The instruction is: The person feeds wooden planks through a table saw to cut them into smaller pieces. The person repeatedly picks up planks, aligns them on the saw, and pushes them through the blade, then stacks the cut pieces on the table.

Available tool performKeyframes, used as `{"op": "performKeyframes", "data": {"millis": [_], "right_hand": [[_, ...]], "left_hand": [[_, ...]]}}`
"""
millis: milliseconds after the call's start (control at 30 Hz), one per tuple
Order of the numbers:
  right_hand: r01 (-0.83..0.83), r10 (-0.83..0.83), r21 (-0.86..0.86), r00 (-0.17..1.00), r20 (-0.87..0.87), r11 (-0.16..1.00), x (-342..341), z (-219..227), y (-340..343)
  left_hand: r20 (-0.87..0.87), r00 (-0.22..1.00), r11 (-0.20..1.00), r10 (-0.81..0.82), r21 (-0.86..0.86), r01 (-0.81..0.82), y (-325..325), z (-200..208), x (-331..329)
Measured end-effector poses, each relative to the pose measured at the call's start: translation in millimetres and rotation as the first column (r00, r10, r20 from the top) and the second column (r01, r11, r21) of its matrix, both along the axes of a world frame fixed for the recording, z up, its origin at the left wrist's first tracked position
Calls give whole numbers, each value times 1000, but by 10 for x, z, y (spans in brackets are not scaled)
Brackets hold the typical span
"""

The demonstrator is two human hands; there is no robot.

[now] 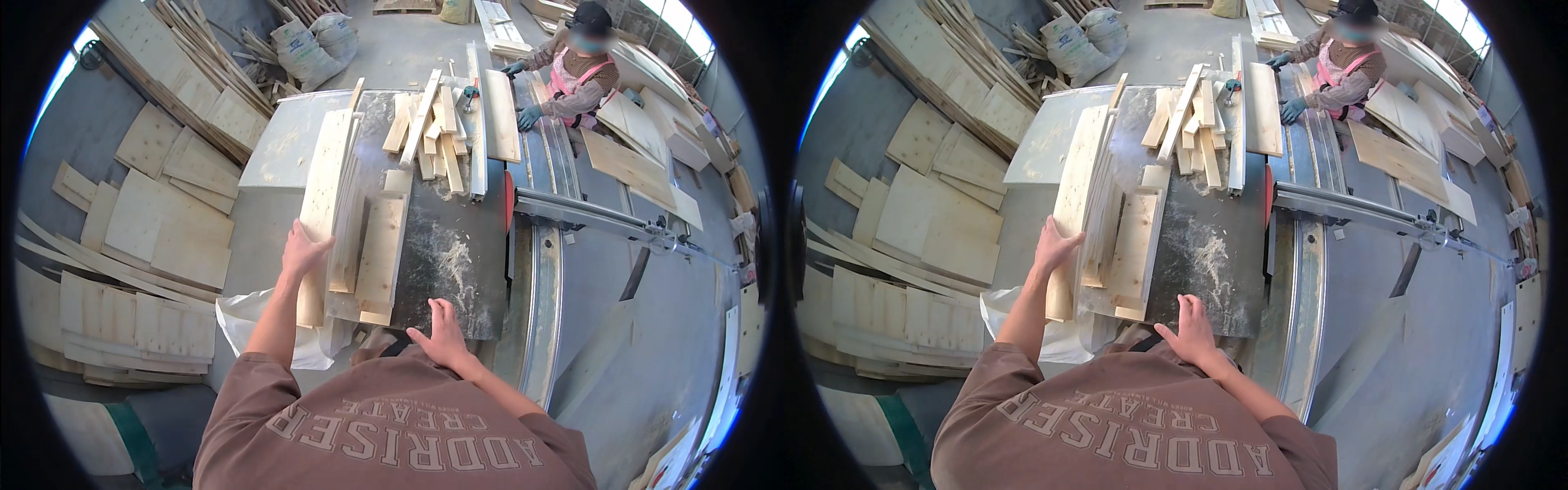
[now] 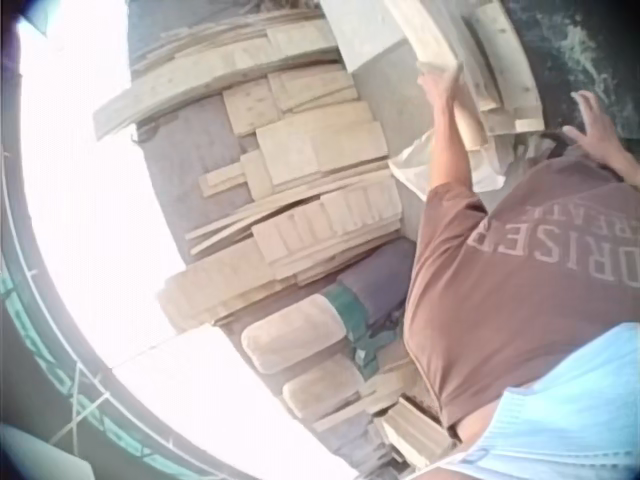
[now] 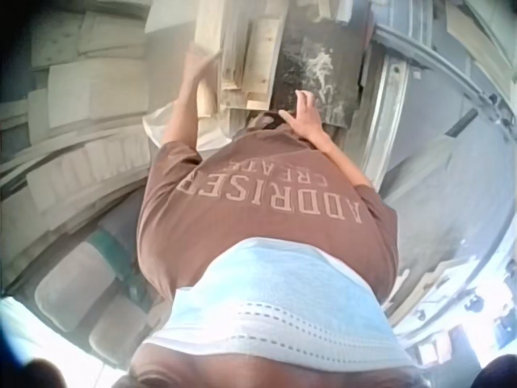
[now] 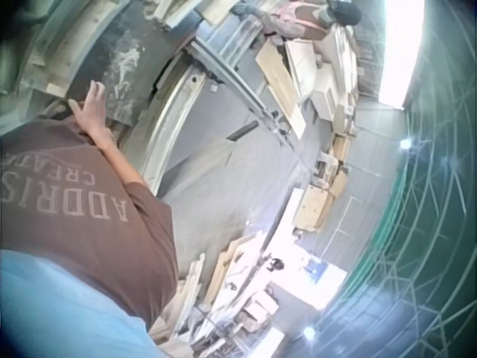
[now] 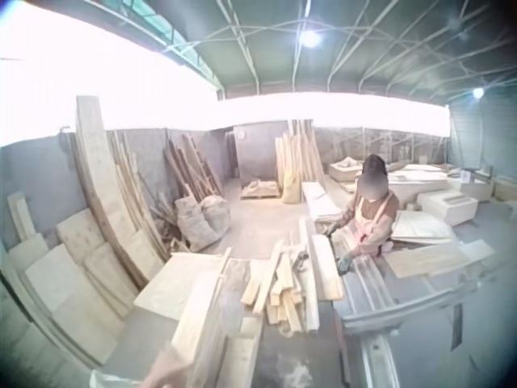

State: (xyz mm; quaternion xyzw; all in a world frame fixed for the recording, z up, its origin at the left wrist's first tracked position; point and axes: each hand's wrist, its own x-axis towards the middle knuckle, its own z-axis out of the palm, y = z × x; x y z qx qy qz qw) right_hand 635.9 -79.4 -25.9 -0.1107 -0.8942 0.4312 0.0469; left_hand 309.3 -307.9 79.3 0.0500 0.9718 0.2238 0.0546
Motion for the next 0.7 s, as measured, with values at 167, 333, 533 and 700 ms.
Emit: {"op": "performKeyframes", "data": {"millis": [167,333,533,700], "right_hand": [[64,-64,-63,998,-7,996,21,-79,-54],[82,-81,-36,996,29,996,45,-116,-70],[98,-97,-38,995,14,994,105,-199,-112],[74,-74,-14,997,3,997,63,-151,-121]], "left_hand": [[39,999,999,-37,18,37,-130,141,-1],[-51,997,998,-57,-20,56,-235,83,-18],[-534,829,985,-164,-128,113,184,15,473],[-378,825,899,-421,-49,436,588,-366,1177]]}}
